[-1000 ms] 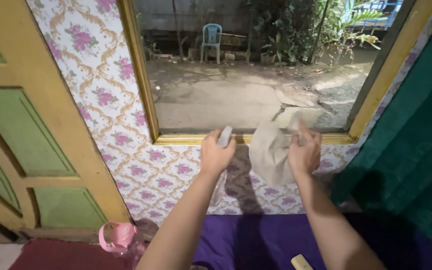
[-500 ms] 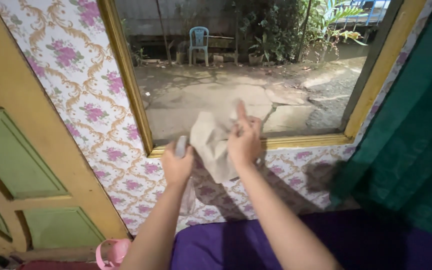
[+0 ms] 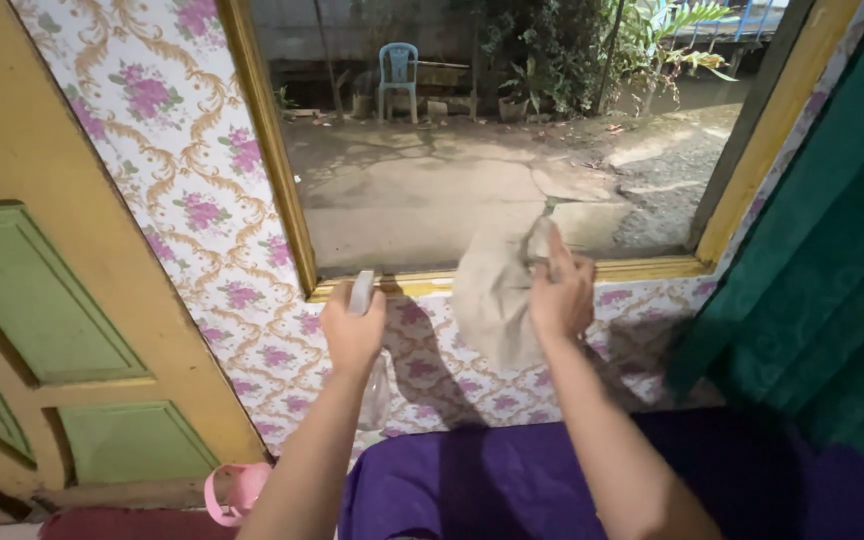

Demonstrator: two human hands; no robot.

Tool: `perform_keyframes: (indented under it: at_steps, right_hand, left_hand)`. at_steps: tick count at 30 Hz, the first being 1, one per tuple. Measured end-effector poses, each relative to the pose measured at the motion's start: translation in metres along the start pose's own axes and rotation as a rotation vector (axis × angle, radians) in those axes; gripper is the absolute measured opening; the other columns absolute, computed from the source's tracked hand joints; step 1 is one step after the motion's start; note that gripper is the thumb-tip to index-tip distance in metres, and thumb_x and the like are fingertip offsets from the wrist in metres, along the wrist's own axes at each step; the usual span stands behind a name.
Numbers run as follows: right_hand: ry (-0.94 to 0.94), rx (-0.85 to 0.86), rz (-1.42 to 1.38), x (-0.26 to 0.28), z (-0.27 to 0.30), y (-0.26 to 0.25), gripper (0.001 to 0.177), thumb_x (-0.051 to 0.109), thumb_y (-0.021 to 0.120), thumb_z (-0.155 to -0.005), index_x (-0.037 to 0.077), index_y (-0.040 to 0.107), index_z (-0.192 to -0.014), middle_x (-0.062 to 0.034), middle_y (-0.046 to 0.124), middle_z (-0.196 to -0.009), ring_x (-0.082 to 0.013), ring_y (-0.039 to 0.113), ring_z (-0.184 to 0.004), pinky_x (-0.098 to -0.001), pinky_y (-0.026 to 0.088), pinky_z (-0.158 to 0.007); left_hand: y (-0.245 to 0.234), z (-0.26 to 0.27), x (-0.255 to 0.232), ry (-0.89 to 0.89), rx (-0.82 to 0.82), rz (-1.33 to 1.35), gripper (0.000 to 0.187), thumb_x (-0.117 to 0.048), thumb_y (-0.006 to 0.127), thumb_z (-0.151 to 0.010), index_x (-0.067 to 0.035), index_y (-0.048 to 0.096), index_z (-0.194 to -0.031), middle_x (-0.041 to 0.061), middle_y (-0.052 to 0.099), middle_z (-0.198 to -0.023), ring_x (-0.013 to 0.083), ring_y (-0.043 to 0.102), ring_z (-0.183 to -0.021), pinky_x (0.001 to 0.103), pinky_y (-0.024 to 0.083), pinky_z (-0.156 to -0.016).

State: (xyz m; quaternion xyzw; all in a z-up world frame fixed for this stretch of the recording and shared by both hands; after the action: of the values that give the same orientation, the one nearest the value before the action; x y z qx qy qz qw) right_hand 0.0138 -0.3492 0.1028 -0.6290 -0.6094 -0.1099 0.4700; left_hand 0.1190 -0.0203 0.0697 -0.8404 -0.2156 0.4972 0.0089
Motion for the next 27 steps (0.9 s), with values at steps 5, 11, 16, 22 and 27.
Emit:
perform_keyframes:
  at_steps: [5,11,16,22,27]
  right_hand:
    - [0.087,0.015,0.028,-0.004,0.009,-0.002,0.055,0.030,0.064,-0.089,0.056,0.060,-0.138,0.0009,0.060,-0.119,-0.0327,0.068,-0.112,-0.0539,0.057,-0.090]
    - [-0.228,0.153,0.239,0.034,0.031,0.044,0.056,0.027,0.068,-0.085,0.062,0.063,-0.129,0.0055,0.054,-0.125,-0.0274,0.068,-0.111,-0.0452,0.061,-0.088]
    - [-0.323,0.217,0.311,0.023,0.015,0.038,0.053,0.029,0.066,-0.088,0.066,0.062,-0.126,0.0049,0.053,-0.127,-0.0276,0.068,-0.108,-0.0444,0.061,-0.088]
    - [-0.065,0.243,0.246,-0.014,-0.010,0.004,0.045,0.028,0.067,-0.086,0.054,0.067,-0.123,0.0001,0.058,-0.131,-0.0332,0.070,-0.111,-0.0499,0.057,-0.093]
    - [-0.143,0.235,0.299,0.001,-0.008,0.020,0.043,0.021,0.067,-0.088,0.056,0.075,-0.112,-0.0003,0.059,-0.125,-0.0373,0.072,-0.106,-0.0474,0.059,-0.090]
  left_hand:
    - [0.026,0.012,-0.009,-0.128,0.153,0.072,0.046,-0.041,0.075,-0.080,-0.015,0.075,-0.118,0.018,0.075,-0.111,0.0403,0.068,-0.114,0.047,0.053,-0.096]
    - [0.038,0.030,-0.008,-0.258,0.273,0.092,0.065,-0.043,0.073,-0.078,-0.030,0.065,-0.141,0.009,0.065,-0.142,0.0324,0.059,-0.133,0.040,0.047,-0.110]
    - [0.033,0.032,-0.019,-0.126,0.251,0.115,0.049,-0.033,0.072,-0.079,-0.020,0.071,-0.126,0.006,0.062,-0.146,0.0359,0.058,-0.132,0.047,0.047,-0.109]
    - [0.039,0.029,-0.015,-0.009,0.271,0.108,0.032,-0.027,0.073,-0.078,-0.010,0.075,-0.105,0.000,0.059,-0.150,0.0395,0.059,-0.130,0.052,0.049,-0.105]
    - [0.041,0.032,-0.020,-0.060,0.274,0.150,0.034,-0.027,0.073,-0.077,-0.007,0.075,-0.105,0.000,0.055,-0.154,0.0395,0.057,-0.133,0.049,0.049,-0.107]
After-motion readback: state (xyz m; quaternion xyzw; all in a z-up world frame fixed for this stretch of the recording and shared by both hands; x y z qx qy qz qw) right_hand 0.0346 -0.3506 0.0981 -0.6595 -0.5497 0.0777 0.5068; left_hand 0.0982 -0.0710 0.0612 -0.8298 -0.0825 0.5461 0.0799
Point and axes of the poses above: each hand's wrist, its own z-axis away from the middle knuckle, its own y-axis out of the palm, x = y × z, the point moved 8 cm from there along -z, towards the middle knuckle
